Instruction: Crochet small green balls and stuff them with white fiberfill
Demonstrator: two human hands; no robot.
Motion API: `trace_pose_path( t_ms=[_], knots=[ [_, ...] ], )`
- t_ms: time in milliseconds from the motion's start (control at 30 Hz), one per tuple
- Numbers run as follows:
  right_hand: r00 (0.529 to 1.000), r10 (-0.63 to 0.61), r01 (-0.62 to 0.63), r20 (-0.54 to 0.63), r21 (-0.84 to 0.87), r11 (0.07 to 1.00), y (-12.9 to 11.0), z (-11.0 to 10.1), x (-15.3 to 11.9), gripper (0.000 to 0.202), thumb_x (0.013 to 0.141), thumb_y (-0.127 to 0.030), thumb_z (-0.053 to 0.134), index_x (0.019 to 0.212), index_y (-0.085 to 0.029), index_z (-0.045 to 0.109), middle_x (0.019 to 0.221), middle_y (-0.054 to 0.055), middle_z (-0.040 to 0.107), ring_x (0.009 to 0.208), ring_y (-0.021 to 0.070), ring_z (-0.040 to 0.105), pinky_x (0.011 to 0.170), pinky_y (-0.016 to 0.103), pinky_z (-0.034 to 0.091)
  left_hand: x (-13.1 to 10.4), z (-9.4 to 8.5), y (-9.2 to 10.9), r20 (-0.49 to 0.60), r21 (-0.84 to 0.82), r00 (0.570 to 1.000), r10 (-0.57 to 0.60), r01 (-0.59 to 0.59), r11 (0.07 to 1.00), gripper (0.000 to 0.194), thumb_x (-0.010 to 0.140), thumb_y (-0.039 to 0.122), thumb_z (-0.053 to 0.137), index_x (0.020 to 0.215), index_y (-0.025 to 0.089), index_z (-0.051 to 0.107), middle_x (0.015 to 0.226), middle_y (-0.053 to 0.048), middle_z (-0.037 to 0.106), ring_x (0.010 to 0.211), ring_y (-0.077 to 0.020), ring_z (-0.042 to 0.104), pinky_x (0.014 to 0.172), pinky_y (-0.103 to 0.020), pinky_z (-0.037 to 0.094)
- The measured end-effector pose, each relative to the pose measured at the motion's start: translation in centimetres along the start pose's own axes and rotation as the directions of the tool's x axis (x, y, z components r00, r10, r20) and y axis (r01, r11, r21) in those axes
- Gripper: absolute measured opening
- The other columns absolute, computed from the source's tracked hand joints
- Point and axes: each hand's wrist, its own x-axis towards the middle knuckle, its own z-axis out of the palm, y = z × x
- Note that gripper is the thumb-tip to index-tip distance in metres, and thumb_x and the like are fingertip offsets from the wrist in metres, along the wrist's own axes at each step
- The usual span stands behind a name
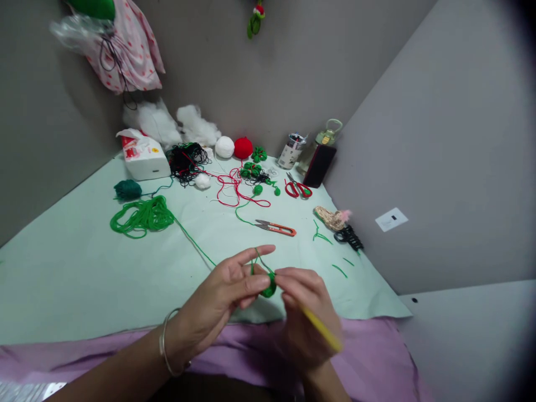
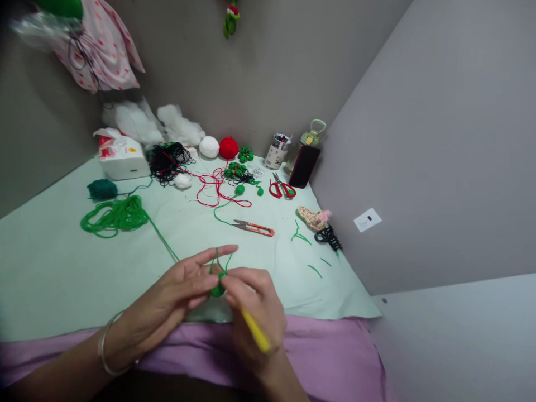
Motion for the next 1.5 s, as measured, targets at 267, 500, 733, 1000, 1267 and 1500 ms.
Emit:
trace_pose_path(
  t_ms=[267,500,733,1000,1267,1500],
  knots=[
    [0.960,0.279,-0.260,0.028,0.457,0.850,-0.5,1.0,1.6,0.022,0.104,-0.021,0.058,0.103,-0.028,0.079,0.095,0.004,0.075,0.078,0.0159,0.067,0.064,0.029,0.056,0.0,-0.2,0.2,0.033,0.060,0.996,0.086,-0.088,0.994,0.050,0.085,0.033,0.085,0.134,0.026,0.073,0.090,-0.001,0.062,0.087,-0.0152,0.056,0.086,-0.029,0.045],
    [0.992,-0.122,0.124,0.020,-0.144,0.982,0.2,0.4,-0.2,0.042,0.092,-0.007,0.071,0.125,-0.032,0.077,0.107,0.006,0.077,0.096,0.0238,0.072,0.078,0.037,0.059,0.3,0.0,-0.5,-0.016,0.001,0.998,0.054,-0.054,0.999,0.055,0.082,0.030,0.087,0.135,0.024,0.073,0.085,0.001,0.062,0.070,-0.0105,0.047,0.068,-0.023,0.041],
    [0.943,0.319,-0.241,-0.089,0.477,0.845,-0.5,0.6,1.3,0.023,0.104,-0.021,0.057,0.099,-0.025,0.079,0.083,0.003,0.069,0.064,0.0143,0.060,0.057,0.029,0.051,0.1,-0.3,0.6,0.028,-0.123,0.999,-0.020,0.024,0.992,0.045,0.085,0.027,0.084,0.129,0.021,0.077,0.086,0.001,0.059,0.074,-0.0095,0.050,0.079,-0.024,0.044],
    [0.892,0.446,-0.397,0.077,0.607,0.689,0.0,0.9,1.6,0.016,0.101,-0.030,0.066,0.093,-0.023,0.078,0.087,0.004,0.074,0.070,0.0134,0.061,0.064,0.026,0.051,-0.2,-1.1,0.0,0.114,0.189,0.990,0.080,-0.100,0.977,0.056,0.088,0.033,0.084,0.141,0.033,0.067,0.099,0.000,0.063,0.096,-0.0165,0.057,0.089,-0.029,0.045],
    [0.856,0.489,-0.454,0.169,0.698,0.554,-0.3,0.6,2.1,0.019,0.102,-0.033,0.065,0.090,-0.022,0.074,0.081,0.002,0.069,0.068,0.0121,0.058,0.067,0.026,0.048,0.1,-1.2,-0.2,0.049,0.223,0.989,0.136,-0.144,0.964,0.063,0.082,0.026,0.086,0.141,0.027,0.065,0.092,0.001,0.059,0.086,-0.0132,0.054,0.077,-0.025,0.046],
    [0.938,0.308,-0.343,0.156,0.529,0.776,-0.5,-0.4,1.7,0.020,0.107,-0.024,0.056,0.099,-0.025,0.075,0.090,0.003,0.072,0.081,0.0151,0.062,0.072,0.029,0.050,-0.4,-0.8,0.6,0.008,0.463,0.977,0.215,-0.194,0.865,0.059,0.083,0.023,0.079,0.141,0.026,0.065,0.093,0.001,0.062,0.092,-0.0157,0.059,0.091,-0.031,0.049]
  ],
)
